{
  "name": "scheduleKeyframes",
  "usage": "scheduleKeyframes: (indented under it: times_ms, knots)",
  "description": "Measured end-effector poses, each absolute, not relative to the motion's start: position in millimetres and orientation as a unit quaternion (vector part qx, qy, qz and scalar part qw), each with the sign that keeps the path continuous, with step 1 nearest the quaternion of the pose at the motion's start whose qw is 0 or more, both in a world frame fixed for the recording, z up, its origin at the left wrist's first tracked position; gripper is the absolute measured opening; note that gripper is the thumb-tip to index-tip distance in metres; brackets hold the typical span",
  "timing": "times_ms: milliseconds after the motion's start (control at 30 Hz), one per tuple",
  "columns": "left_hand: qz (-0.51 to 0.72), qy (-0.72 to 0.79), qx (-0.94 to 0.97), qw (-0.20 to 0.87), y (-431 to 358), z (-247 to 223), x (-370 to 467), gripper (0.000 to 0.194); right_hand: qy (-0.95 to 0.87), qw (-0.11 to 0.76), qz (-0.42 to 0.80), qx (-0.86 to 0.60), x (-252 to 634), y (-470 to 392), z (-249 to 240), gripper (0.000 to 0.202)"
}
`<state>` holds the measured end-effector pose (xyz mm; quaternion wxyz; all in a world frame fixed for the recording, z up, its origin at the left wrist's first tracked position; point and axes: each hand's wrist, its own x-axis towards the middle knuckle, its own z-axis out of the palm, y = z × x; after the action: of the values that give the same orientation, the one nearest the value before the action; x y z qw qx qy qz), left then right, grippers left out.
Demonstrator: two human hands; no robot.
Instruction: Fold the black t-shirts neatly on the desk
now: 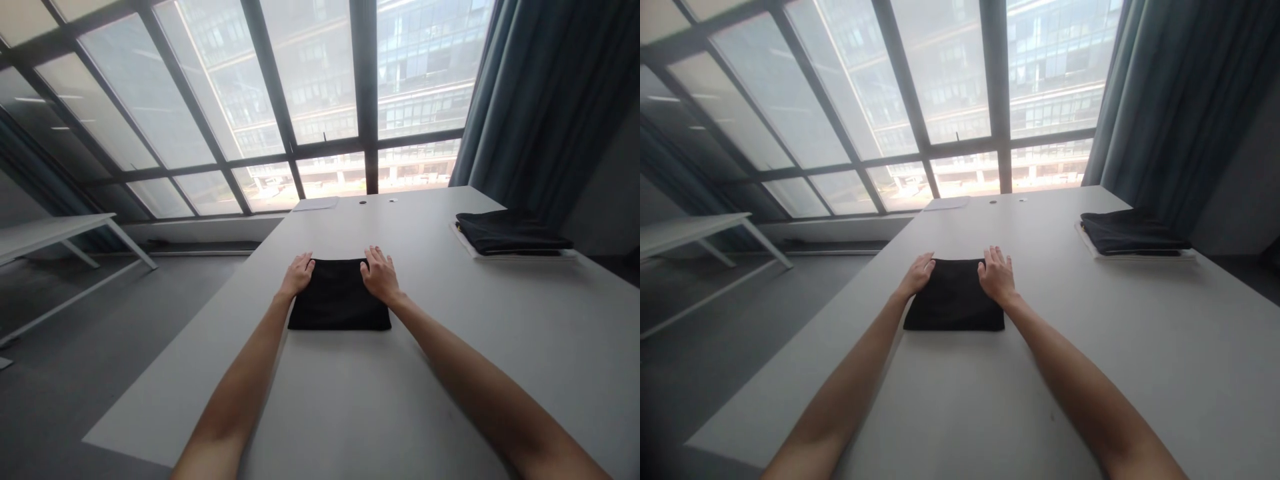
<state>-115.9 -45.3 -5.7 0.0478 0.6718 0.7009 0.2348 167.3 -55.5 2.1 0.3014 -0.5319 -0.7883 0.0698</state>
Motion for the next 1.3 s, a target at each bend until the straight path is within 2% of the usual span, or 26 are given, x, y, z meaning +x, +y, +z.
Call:
scheduleKeyframes:
  times_ms: [167,233,400,600,767,967,1300]
  knots:
    - [0.21,0.721,0.654,0.088,-47.0,-26.0,-119.9,0.057,-0.865,0.172,0.106,-0.46,150.4,-73.2,-8.8,0.064]
    - [0.21,0.721,0.653,0.096,-46.5,-27.8,-120.9,0.057,-0.868,0.149,0.103,-0.463,148.3,-78.1,-10.8,0.061]
    - [0.22,0.718,0.653,0.099,-44.0,-26.4,-124.2,0.055,-0.875,0.193,0.078,-0.437,143.7,-99.6,-7.6,0.061]
    - [0.229,0.721,0.648,0.091,-45.5,-26.1,-122.8,0.055,-0.891,0.178,0.101,-0.404,132.7,-120.1,-11.0,0.059]
    - [0.229,0.729,0.639,0.084,-47.5,-21.8,-120.4,0.056,-0.862,0.241,0.087,-0.438,140.7,-124.2,-5.2,0.054]
    - [0.228,0.735,0.633,0.084,-51.0,-15.9,-116.6,0.059,-0.858,0.262,0.079,-0.435,161.7,-145.4,-2.0,0.05]
    - [0.265,0.734,0.616,0.107,-44.3,-11.0,-115.3,0.058,-0.796,0.299,0.081,-0.521,243.1,-192.2,-18.9,0.048]
